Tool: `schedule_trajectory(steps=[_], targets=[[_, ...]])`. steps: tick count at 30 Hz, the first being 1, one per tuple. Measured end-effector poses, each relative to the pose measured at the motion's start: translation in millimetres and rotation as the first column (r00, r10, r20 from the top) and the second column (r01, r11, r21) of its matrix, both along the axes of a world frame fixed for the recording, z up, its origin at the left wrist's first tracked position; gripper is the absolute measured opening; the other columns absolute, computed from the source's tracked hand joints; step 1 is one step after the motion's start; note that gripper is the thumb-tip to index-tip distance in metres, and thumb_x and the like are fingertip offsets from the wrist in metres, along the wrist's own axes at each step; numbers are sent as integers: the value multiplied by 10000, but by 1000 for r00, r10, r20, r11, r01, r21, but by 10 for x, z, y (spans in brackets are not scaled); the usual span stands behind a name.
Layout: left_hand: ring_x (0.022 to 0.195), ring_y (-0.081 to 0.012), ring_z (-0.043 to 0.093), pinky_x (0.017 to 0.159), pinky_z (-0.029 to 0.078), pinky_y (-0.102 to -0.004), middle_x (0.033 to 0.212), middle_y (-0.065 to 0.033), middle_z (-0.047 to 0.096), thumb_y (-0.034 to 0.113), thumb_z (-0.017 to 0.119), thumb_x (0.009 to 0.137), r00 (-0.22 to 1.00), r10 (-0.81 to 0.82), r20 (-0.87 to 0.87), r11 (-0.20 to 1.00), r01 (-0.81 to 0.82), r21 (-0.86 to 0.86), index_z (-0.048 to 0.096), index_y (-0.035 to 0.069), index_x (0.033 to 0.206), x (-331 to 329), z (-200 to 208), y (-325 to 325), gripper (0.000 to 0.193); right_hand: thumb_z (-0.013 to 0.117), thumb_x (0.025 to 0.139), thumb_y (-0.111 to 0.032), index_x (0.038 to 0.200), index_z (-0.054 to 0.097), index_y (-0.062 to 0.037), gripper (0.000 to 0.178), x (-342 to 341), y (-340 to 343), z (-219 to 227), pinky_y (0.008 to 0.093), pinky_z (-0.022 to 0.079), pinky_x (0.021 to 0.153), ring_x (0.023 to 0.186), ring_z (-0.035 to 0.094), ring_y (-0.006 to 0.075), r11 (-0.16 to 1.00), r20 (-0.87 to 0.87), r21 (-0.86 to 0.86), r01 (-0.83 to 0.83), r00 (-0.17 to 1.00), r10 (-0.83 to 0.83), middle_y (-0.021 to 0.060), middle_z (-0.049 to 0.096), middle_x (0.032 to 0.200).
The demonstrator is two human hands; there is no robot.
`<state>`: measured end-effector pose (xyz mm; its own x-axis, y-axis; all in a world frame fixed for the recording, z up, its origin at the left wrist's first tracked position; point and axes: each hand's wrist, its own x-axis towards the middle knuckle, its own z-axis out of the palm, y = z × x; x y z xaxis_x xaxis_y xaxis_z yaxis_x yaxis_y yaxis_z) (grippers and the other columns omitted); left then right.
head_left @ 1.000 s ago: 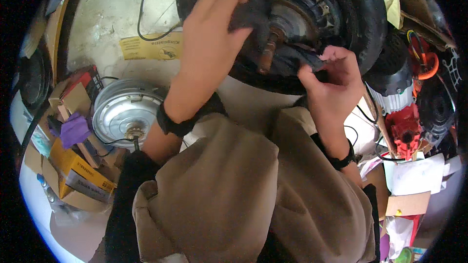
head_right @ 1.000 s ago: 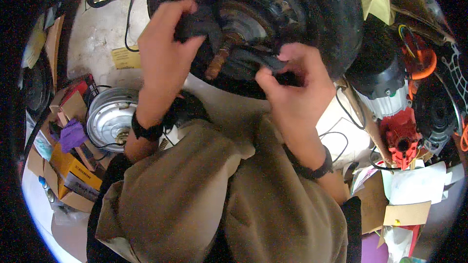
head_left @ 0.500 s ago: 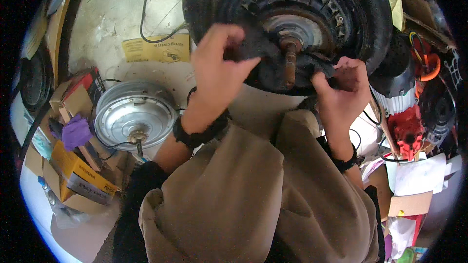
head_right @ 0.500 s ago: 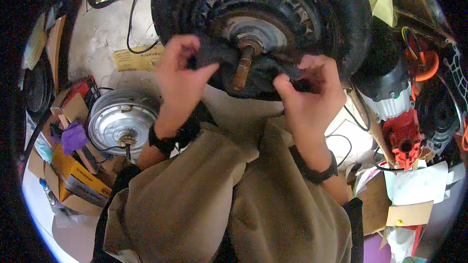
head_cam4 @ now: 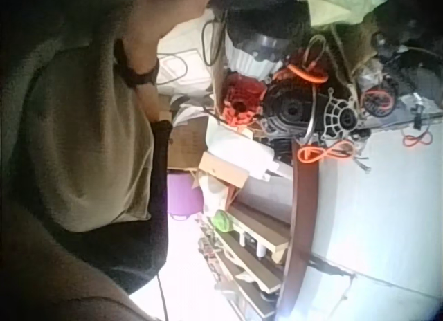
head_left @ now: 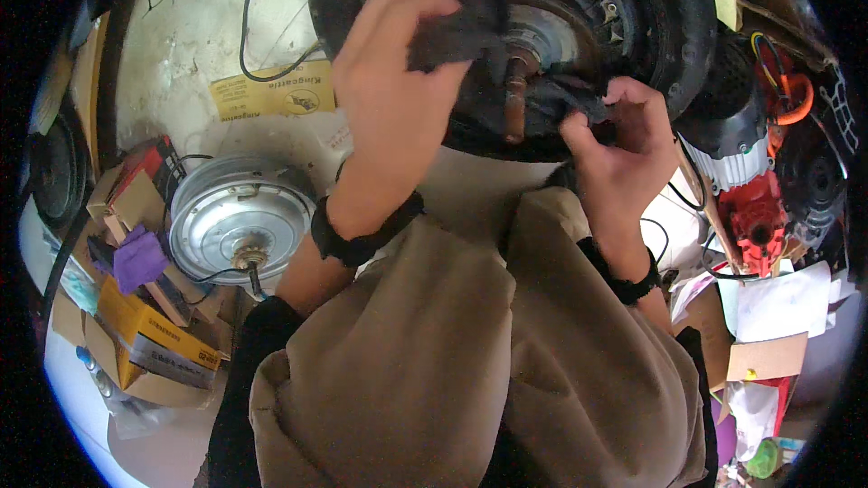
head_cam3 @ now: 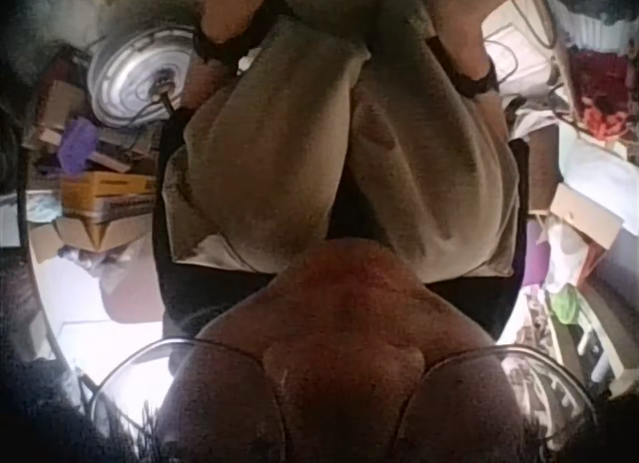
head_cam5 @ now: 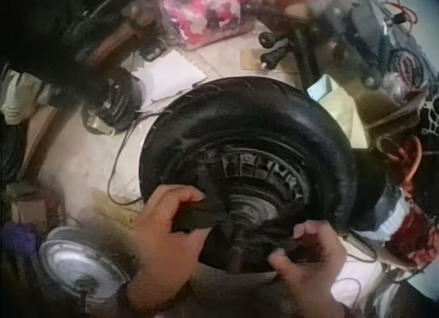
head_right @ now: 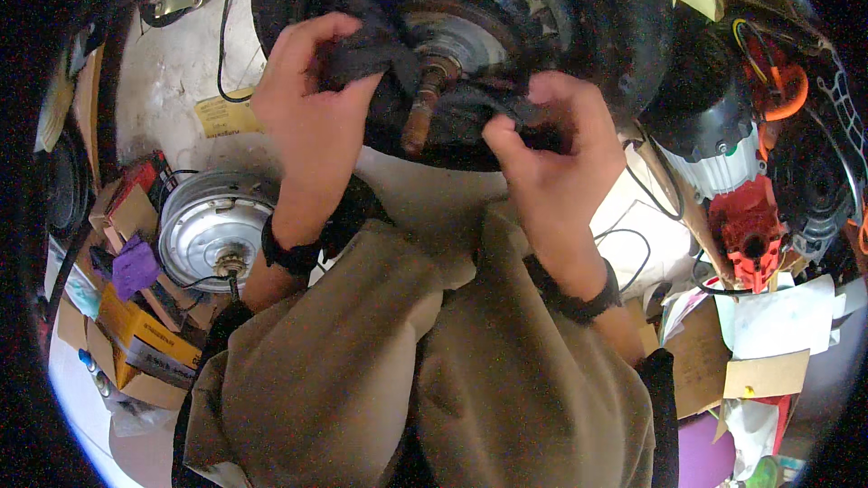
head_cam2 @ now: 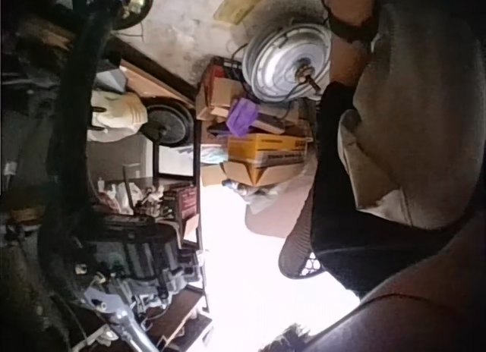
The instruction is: The person wipes a motorcycle wheel hub with a cloth, then cleans a black plastic motorcycle seat cover with the same cloth. The person places the cleaned seat cover on a shelf.
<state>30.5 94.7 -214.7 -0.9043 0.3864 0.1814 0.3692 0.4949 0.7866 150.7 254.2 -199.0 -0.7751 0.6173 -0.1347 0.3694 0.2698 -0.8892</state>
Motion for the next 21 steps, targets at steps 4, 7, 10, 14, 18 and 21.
schedule_trajectory(steps=[4,7,10,14,18,21], targets=[[927,-164,619,809,512,-282,988,-58,595,-123,733,630,887,156,436,960,-239,144,576,15,1027,300,-143,-188,449,749,684,20,993,596,-3,346,-1,3,-31,253,509,704,790,622,130,996,-28,72,-47,998,49,63,633,929],[961,-166,608,803,516,-291,986,-67,583,-113,745,602,770,136,623,827,-434,357,528,14,999,436,-319,-206,470,743,663,3,1013,599,-6,378,-107,11,-2,286,516,736,839,633,189,967,-37,231,-103,993,115,92,627,953],[969,-196,624,829,517,-306,1012,-84,592,-97,749,597,889,139,437,913,-286,291,559,17,1027,309,-367,-231,484,728,652,2,1053,608,-14,419,-163,5,-5,318,520,782,897,633,240,930,-69,343,-130,984,163,116,622,990],[949,-281,637,858,516,-333,1051,-132,628,-62,719,625,988,101,114,980,-118,158,620,20,1105,108,-212,-175,497,716,653,6,1137,618,-26,495,-208,-11,4,342,523,819,929,639,267,927,-121,358,-112,979,165,128,626,1003],[1024,-251,639,929,494,-318,1151,-143,650,-63,651,699,972,-118,-202,985,140,99,642,29,1178,-144,-245,-74,488,701,674,1,1169,618,-29,503,-299,29,-23,335,522,829,943,641,270,908,-135,393,-143,968,211,136,638,1031],[1023,-358,630,879,509,-402,1094,-217,640,-170,561,691,945,-297,-140,946,310,89,644,-35,1114,-307,-33,100,452,670,727,82,1211,583,49,492,-455,63,41,294,476,954,1092,609,189,859,-112,437,-265,932,345,125,633,1164]])
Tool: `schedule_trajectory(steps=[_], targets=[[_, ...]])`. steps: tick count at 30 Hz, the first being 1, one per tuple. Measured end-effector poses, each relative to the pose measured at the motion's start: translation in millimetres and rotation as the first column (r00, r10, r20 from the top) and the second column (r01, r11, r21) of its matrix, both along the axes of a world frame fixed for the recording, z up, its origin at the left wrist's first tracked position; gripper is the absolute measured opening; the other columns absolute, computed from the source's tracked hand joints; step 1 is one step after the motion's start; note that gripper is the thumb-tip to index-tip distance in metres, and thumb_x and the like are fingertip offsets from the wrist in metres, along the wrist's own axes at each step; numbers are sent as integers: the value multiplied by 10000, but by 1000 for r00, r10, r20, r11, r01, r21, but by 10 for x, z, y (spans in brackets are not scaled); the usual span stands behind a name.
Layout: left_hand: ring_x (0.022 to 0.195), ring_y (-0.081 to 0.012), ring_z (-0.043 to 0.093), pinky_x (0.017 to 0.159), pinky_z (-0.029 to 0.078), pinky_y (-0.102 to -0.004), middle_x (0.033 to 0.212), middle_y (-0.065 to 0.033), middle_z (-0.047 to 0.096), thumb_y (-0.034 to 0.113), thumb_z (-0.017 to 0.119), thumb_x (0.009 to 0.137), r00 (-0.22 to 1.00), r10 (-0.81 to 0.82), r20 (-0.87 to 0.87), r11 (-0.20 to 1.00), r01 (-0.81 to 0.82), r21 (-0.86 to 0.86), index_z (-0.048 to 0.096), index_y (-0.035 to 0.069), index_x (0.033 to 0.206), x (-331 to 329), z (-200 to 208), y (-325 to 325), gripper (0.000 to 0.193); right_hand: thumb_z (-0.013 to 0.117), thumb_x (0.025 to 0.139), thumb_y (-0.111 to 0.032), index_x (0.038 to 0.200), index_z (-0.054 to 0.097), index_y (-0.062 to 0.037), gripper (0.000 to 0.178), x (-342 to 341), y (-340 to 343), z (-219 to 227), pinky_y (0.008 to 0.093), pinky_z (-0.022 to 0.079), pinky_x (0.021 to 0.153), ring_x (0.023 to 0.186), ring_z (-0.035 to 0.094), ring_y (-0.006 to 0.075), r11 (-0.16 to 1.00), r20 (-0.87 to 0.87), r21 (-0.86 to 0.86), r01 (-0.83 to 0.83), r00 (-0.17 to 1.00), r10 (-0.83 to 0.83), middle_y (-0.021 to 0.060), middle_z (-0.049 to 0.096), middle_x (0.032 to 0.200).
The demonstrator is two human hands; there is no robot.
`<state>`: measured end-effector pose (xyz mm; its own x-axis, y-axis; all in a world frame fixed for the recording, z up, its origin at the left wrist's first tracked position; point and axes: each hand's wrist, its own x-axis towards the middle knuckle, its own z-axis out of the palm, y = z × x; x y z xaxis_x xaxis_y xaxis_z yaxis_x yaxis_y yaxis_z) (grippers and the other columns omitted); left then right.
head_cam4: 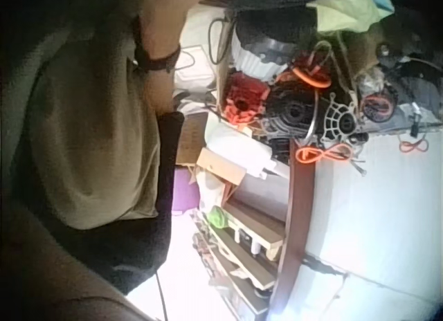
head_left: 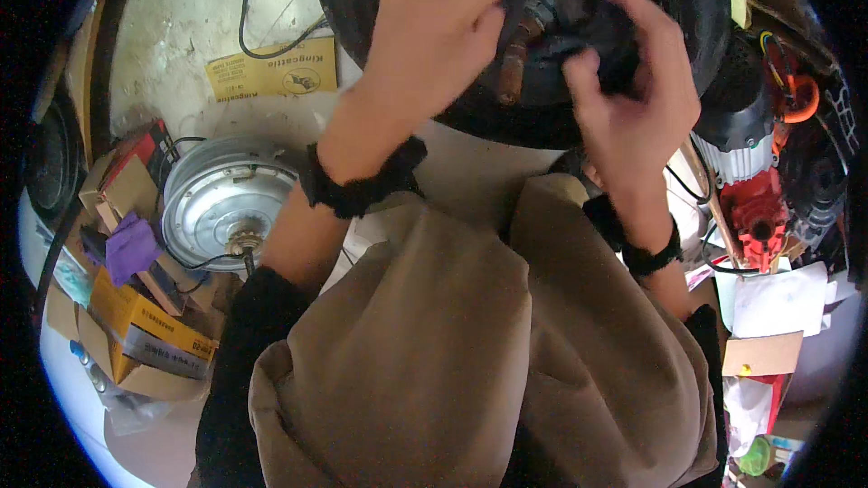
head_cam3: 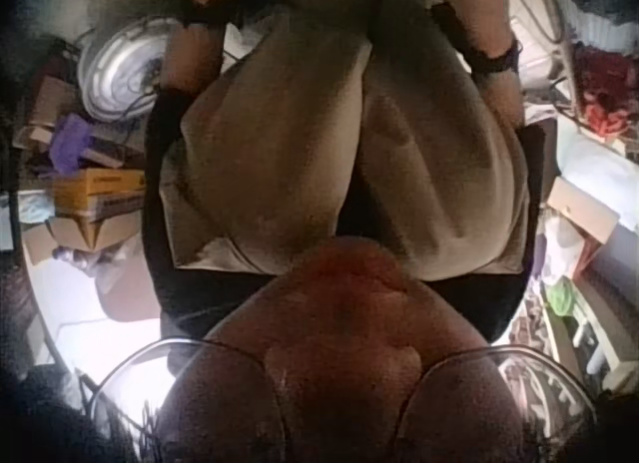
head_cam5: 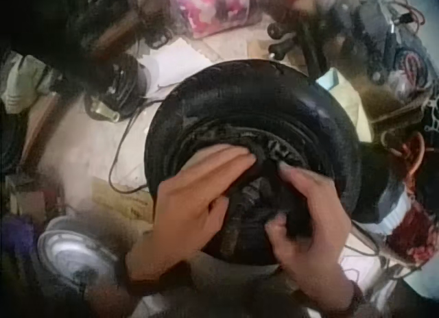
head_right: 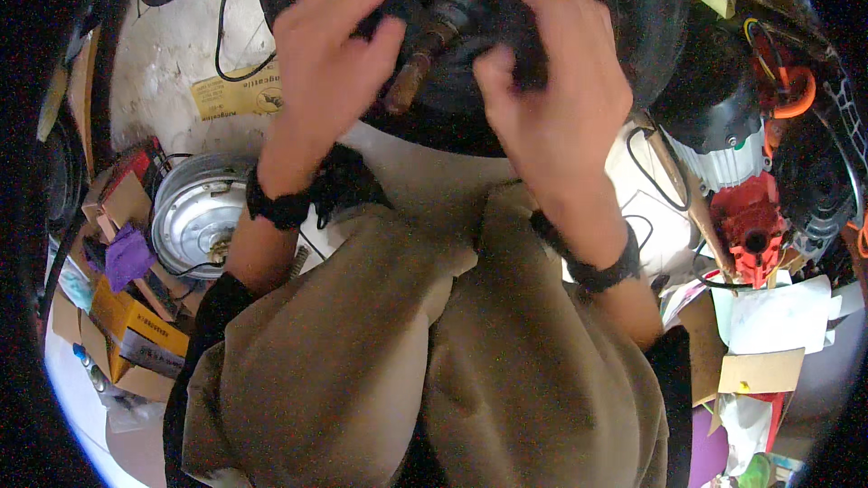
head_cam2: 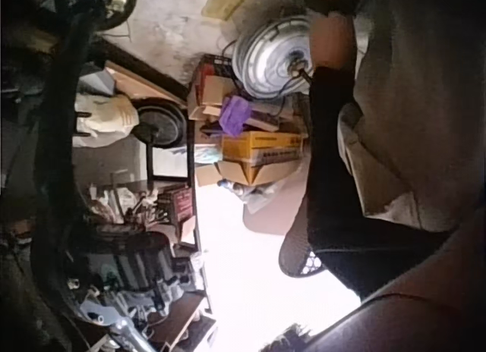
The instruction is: The person wipes a motorcycle wheel hub with a cloth, then cleans a black plastic motorcycle seat cover with the same cloth. The person places the cleaned seat cover on a shelf.
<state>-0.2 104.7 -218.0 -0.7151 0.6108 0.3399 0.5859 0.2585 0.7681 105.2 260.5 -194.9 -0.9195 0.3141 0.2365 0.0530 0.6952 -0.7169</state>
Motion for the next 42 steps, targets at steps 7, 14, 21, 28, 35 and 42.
schedule_trajectory(steps=[7,14,21,28,35,42], targets=[[1042,-317,626,929,492,-345,1117,-167,648,-92,608,688,979,198,-58,980,-200,-25,639,27,1189,135,-198,-202,515,802,671,-91,1006,692,-84,352,-19,42,-70,298,536,732,795,687,202,992,3,24,122,993,-122,86,693,903],[716,-155,639,586,512,-291,879,-86,667,37,793,663,697,497,516,862,-467,-198,614,20,955,784,-291,-408,342,849,653,-67,870,620,-20,319,354,82,-89,272,518,631,662,648,147,958,202,-96,269,948,-246,65,658,789],[705,-69,615,605,485,-218,780,-54,677,-33,742,731,464,352,813,889,-437,-135,630,-24,883,841,-256,-371,189,837,704,-12,814,532,-37,324,538,-144,-115,197,430,565,645,548,35,834,369,-350,426,881,-296,15,621,714],[604,-71,580,533,458,-270,667,-75,656,47,740,721,569,318,758,939,-299,-169,627,-53,844,849,-341,-492,195,781,757,41,955,595,15,273,848,-200,-189,212,481,633,716,602,66,901,429,-382,204,903,-23,54,660,826],[777,-72,606,669,493,-250,830,-25,689,-6,622,840,562,69,824,969,159,-190,659,-32,992,1014,-309,-532,158,725,742,1,1105,657,-16,370,881,-179,-222,333,534,814,957,674,330,963,442,-252,-99,873,206,170,682,1024],[872,-190,618,765,494,-308,1007,-126,659,45,638,844,579,-124,806,991,113,71,646,-21,1029,1140,-300,-405,197,716,763,2,1145,646,-1,388,1023,-21,-146,337,528,862,1035,670,288,962,253,-263,68,967,1,170,668,1172]])
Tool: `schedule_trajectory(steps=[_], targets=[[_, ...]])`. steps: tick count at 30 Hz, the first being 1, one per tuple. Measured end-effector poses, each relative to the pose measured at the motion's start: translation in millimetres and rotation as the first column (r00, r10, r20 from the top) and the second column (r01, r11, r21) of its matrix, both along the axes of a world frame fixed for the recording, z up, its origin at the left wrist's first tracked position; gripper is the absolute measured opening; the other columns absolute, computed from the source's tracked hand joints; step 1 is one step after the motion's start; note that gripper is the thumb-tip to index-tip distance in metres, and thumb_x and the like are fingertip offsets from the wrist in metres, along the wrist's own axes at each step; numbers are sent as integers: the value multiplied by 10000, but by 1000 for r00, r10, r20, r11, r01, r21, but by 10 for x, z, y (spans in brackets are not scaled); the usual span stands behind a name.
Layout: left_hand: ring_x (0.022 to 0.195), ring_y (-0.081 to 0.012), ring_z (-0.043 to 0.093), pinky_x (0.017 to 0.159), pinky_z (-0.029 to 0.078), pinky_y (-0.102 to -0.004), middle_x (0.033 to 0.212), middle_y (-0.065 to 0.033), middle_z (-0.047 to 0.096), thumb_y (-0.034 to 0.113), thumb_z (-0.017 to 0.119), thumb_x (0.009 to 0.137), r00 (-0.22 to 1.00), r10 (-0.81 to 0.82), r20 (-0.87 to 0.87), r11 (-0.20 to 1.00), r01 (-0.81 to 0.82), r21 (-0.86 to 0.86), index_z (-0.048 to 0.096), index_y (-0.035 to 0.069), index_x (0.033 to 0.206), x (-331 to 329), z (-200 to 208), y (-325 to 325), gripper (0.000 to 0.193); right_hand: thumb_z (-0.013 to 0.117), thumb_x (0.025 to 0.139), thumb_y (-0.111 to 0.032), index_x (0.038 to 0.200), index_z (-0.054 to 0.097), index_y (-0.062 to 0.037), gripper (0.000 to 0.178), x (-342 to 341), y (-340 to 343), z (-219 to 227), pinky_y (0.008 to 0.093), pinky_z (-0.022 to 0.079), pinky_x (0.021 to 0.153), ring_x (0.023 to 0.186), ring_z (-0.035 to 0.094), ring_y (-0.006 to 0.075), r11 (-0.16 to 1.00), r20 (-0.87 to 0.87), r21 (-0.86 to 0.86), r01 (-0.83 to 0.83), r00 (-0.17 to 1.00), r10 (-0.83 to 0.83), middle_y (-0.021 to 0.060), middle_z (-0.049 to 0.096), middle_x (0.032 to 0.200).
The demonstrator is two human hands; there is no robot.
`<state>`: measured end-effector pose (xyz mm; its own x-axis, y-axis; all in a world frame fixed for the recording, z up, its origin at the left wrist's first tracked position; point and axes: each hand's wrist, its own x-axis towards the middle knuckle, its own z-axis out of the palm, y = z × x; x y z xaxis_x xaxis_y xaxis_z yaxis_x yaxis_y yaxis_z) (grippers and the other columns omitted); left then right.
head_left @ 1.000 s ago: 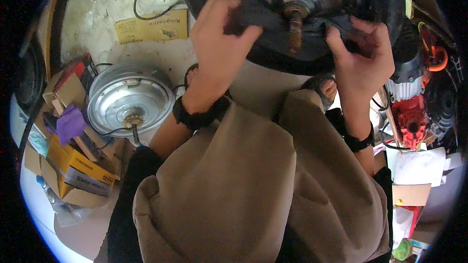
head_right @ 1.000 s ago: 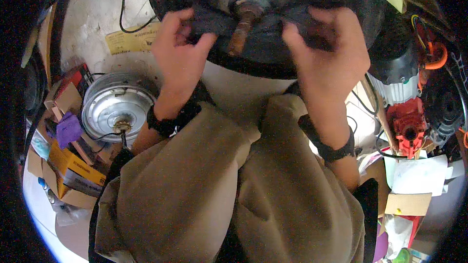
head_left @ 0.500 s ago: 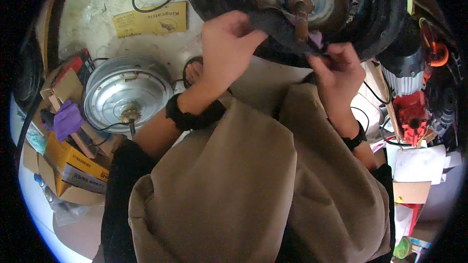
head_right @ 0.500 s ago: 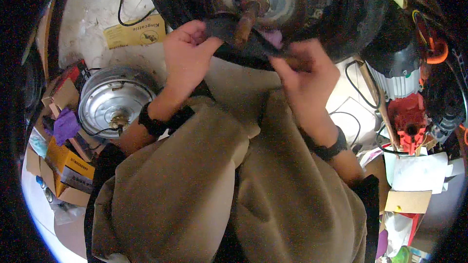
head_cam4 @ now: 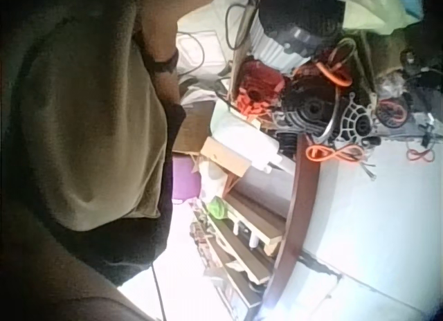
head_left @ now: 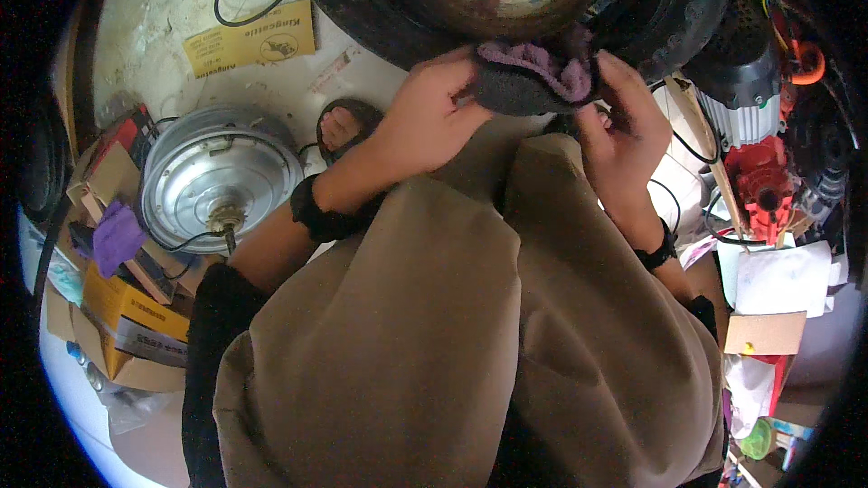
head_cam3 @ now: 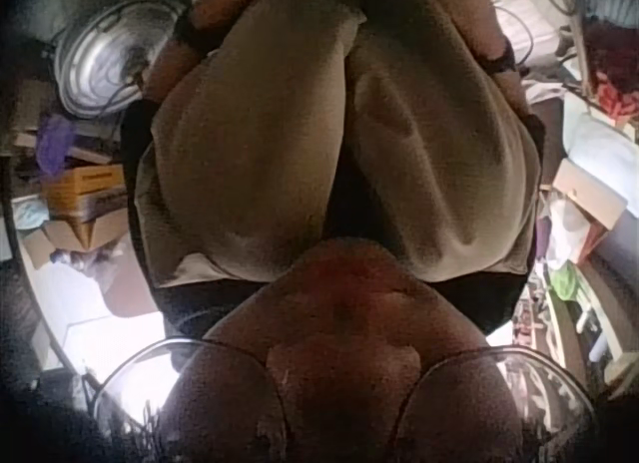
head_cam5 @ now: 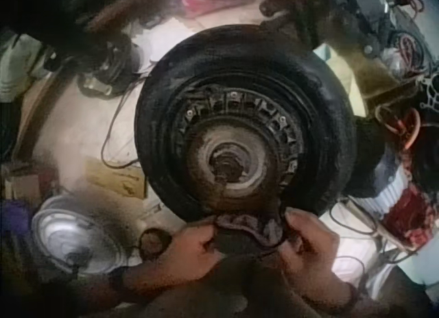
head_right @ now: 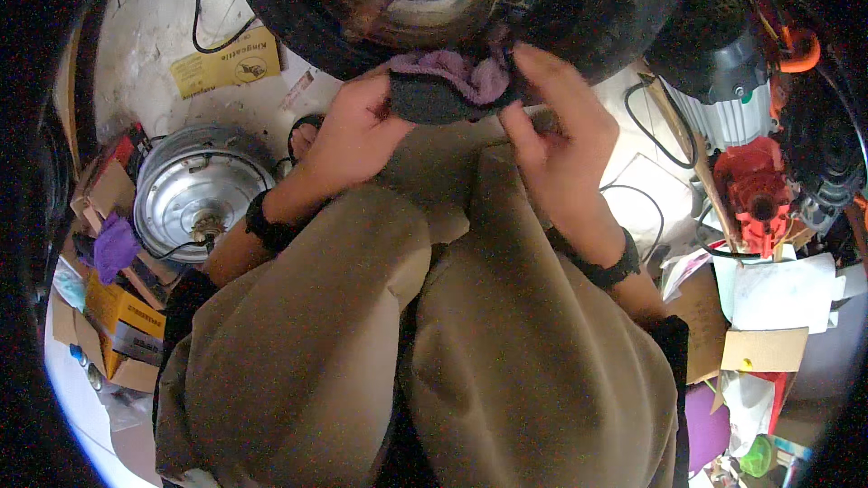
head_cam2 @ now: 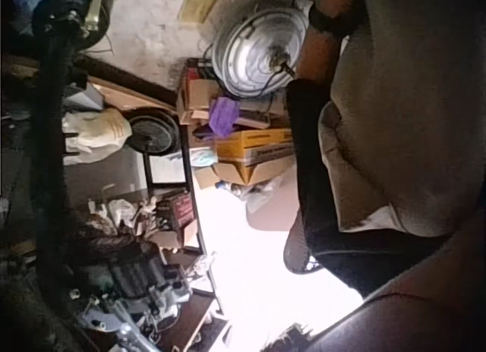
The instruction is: The person wipes a motorcycle wheel hub with a cloth, then cleans a black plastic motorcycle seat cover with the same cloth. The person places the cleaned seat cover on a shelf.
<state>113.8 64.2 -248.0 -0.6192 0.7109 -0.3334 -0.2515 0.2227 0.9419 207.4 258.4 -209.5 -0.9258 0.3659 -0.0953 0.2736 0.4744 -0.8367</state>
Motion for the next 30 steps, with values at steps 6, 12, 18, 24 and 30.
schedule_trajectory(steps=[6,12,18,24,30], targets=[[994,-372,606,852,487,-385,1093,-192,615,75,645,837,978,-82,-192,990,103,100,626,-16,1067,-54,90,265,248,729,766,-5,1148,631,37,396,-81,24,-36,293,512,852,996,652,225,987,-91,-90,130,986,-138,155,671,1110],[1023,-413,591,894,479,-427,1087,-206,614,82,653,833,950,-109,-292,987,138,82,594,-3,1140,-148,377,477,325,760,737,-5,1105,631,44,392,-110,132,8,283,508,842,959,643,205,981,-255,-34,192,947,-194,149,666,1086],[986,-365,626,855,498,-398,1047,-187,632,55,643,825,920,-222,-323,974,195,-115,607,-7,1120,-280,608,189,303,798,703,-31,1003,637,21,344,-205,86,60,285,511,785,915,631,194,936,-286,-224,271,900,-329,124,660,998],[893,-121,618,787,492,-255,991,-72,672,23,606,894,975,204,-83,913,-221,-342,640,-3,1170,-145,509,-304,279,791,635,-31,965,650,-37,360,-559,-9,121,303,517,714,851,631,244,989,-295,-5,145,945,-140,114,643,944],[787,-81,601,726,495,-237,947,-76,682,30,619,882,649,410,-641,779,-615,-124,654,1,1169,-252,285,-357,291,791,651,-61,946,685,-68,314,-856,-61,68,292,523,672,737,649,207,972,-329,231,45,944,35,60,673,867]])
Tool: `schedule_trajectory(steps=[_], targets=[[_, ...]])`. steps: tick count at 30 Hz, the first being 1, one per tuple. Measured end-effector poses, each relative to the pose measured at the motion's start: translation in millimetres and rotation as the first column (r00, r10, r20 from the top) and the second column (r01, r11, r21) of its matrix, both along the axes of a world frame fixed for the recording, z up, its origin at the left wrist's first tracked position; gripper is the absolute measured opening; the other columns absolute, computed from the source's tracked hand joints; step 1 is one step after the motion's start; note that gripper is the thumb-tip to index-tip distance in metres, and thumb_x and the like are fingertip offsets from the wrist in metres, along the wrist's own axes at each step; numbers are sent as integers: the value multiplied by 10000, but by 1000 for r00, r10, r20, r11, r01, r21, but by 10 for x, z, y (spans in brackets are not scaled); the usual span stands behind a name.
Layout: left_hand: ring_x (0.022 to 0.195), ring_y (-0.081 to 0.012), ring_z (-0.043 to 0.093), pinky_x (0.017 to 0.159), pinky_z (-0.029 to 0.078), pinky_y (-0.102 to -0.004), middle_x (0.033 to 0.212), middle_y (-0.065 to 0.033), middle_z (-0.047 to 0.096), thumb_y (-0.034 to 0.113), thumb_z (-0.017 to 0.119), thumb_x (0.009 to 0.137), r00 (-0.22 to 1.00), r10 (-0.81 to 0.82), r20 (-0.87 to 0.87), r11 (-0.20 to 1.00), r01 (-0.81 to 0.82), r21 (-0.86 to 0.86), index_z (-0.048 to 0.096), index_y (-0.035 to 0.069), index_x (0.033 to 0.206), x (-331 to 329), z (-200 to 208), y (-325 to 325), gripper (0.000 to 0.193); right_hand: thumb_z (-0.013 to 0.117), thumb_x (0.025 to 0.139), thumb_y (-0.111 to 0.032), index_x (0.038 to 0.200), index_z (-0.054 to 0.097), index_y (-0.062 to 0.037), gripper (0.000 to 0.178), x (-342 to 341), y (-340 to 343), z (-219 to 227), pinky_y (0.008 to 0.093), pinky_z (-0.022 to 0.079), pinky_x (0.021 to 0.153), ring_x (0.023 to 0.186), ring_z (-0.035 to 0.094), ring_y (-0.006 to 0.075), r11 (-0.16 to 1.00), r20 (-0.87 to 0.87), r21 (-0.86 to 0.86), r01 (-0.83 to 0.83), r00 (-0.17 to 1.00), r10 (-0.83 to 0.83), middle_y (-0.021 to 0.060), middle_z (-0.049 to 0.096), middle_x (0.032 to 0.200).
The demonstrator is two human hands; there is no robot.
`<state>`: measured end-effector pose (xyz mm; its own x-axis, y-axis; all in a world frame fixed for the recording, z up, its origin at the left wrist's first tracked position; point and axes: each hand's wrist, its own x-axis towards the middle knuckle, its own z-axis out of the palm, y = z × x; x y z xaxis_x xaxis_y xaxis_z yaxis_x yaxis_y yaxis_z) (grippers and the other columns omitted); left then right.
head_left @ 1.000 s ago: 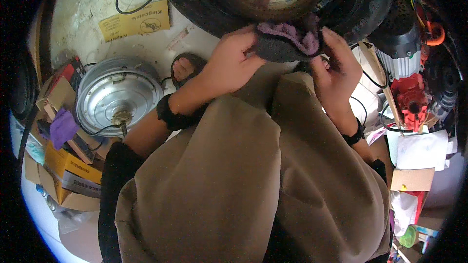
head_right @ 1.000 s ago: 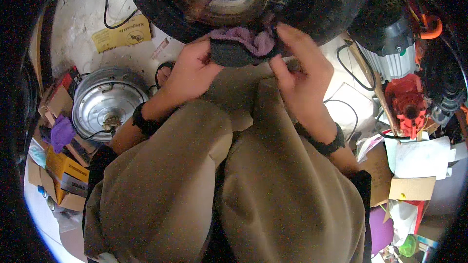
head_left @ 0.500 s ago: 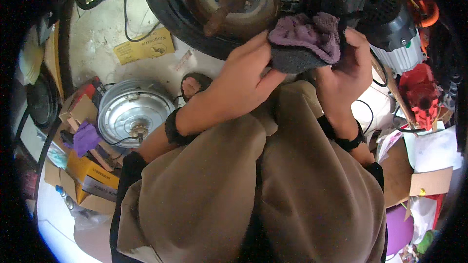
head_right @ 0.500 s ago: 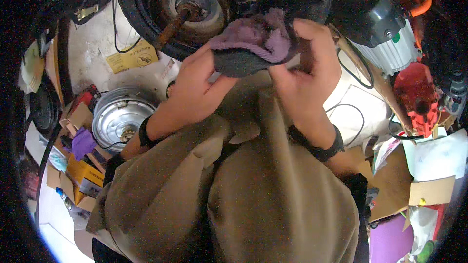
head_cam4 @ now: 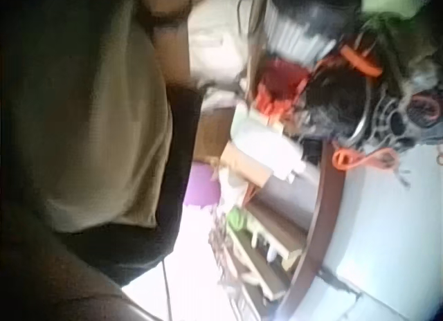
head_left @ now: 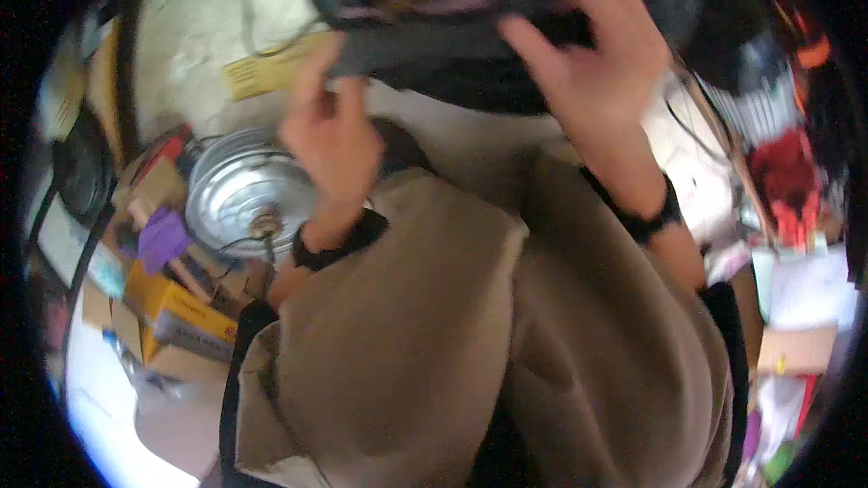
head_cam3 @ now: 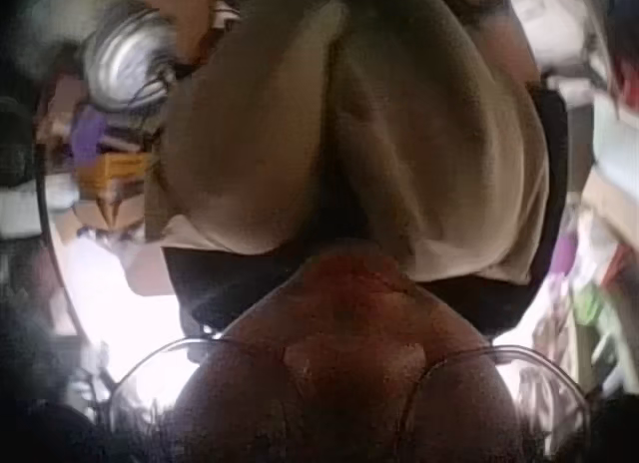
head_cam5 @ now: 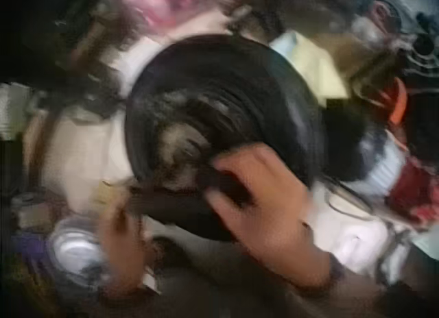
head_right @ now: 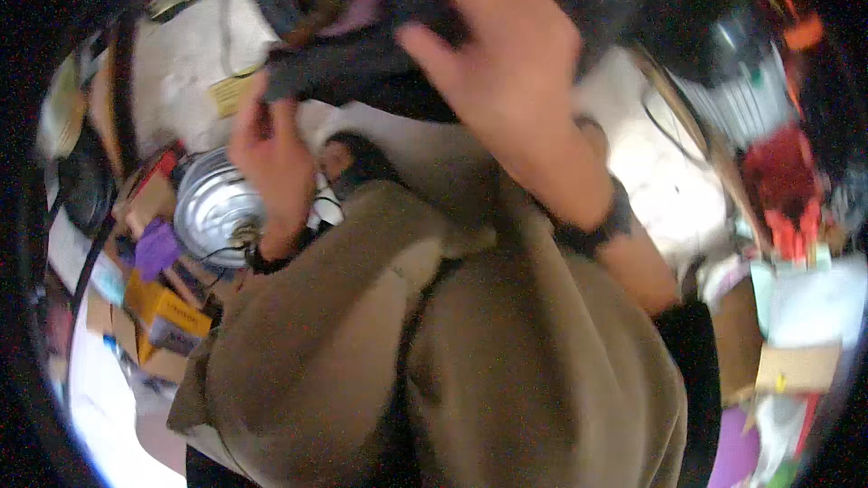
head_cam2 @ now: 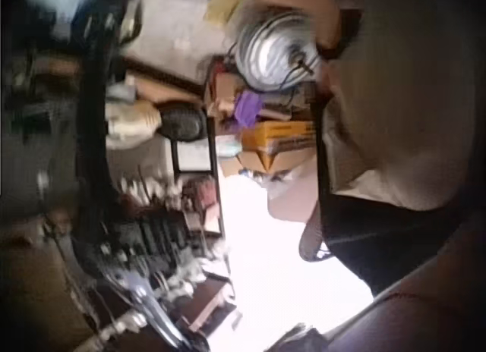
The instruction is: The person wipes a motorcycle wheel hub with a cloth, then cleans a black plastic motorcycle seat cover with the same cloth. The person places the cleaned seat cover on a shelf.
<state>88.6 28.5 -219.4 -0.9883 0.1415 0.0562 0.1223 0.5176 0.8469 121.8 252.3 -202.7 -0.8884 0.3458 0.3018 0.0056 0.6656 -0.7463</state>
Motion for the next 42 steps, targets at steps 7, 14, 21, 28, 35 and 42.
schedule_trajectory(steps=[7,14,21,28,35,42], targets=[[732,-88,532,632,427,-215,862,-25,564,35,620,910,978,-84,191,978,44,204,517,30,1009,-139,-262,136,144,756,631,41,916,622,-17,320,6,-4,91,295,499,617,686,619,230,989,1,-145,32,999,-32,109,602,839],[720,-58,523,613,421,-206,849,5,574,83,700,881,863,14,506,939,-186,290,540,50,935,-198,-140,349,172,759,648,24,866,620,-4,260,6,24,20,298,490,585,643,608,201,983,-22,-163,80,996,-85,108,609,779],[794,-81,555,667,460,-250,908,-14,616,149,545,997,889,-66,453,927,-113,358,565,51,1016,-241,-334,205,103,751,682,-4,869,629,0,224,20,18,-158,272,483,581,651,624,151,1000,-199,28,10,980,-4,95,648,774],[847,-94,562,738,440,-238,966,-26,618,118,562,979,890,-152,430,877,-79,475,574,28,1043,-171,-316,229,110,738,701,22,897,632,9,223,34,-99,148,262,485,599,686,624,108,954,80,-295,63,996,-41,76,670,806],[848,-92,538,759,420,-235,921,-6,568,37,605,920,924,-85,372,917,-74,393,542,40,968,-195,-277,215,79,724,696,41,912,636,14,235,13,-124,-14,261,507,639,729,646,128,990,-30,-116,83,996,-87,75,678,845],[756,-95,610,665,480,-217,887,-57,668,39,753,820,946,71,317,949,-162,271,617,-3,1038,-39,-376,293,261,748,676,22,926,663,3,266,33,-282,344,243,517,649,746,648,104,971,281,-35,238,934,-219,58,683,839]])
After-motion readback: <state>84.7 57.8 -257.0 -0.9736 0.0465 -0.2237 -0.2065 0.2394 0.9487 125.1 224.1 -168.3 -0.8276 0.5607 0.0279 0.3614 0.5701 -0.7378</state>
